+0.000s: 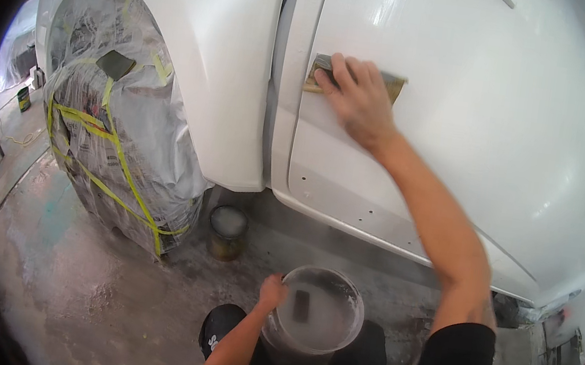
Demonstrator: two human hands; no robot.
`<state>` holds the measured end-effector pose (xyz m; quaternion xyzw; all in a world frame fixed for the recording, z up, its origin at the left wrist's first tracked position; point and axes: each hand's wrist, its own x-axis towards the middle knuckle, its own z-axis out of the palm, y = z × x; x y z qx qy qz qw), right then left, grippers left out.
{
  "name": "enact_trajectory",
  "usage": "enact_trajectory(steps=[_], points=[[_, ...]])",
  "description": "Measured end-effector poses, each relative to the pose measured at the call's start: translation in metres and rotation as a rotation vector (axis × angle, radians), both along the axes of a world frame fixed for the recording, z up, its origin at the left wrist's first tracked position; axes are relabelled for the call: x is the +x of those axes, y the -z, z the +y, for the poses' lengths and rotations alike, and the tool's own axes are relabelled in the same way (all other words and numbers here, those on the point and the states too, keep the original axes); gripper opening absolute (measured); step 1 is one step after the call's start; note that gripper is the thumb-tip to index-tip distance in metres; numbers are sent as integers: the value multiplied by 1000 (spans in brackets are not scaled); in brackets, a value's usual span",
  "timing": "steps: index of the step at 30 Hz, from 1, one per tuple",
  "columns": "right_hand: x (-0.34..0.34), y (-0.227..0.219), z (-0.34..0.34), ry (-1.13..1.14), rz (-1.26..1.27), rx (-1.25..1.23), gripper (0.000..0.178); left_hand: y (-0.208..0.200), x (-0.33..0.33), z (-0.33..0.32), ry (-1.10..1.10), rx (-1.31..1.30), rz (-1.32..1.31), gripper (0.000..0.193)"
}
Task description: The recorder is wet sanding a white car door using a sanding block and a bucket of water.
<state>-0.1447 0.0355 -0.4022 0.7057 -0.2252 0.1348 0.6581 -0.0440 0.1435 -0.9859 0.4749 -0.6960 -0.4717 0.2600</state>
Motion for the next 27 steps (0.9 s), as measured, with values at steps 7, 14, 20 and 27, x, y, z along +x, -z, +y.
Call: enact_trajectory(steps=[7,14,20,27], points=[[45,-170,-20,165,-198,-262,22,-4,-13,-1,32,-68,44,34],[13,-6,8,60,154,160,27,-11,12,4,5,51,-12,37],[55,-121,-20,92,-153,-223,33,4,-3,-3,-7,-11,17,39],[13,-54,-18,118,109,25,15,-18,1,1,-32,42,55,34]])
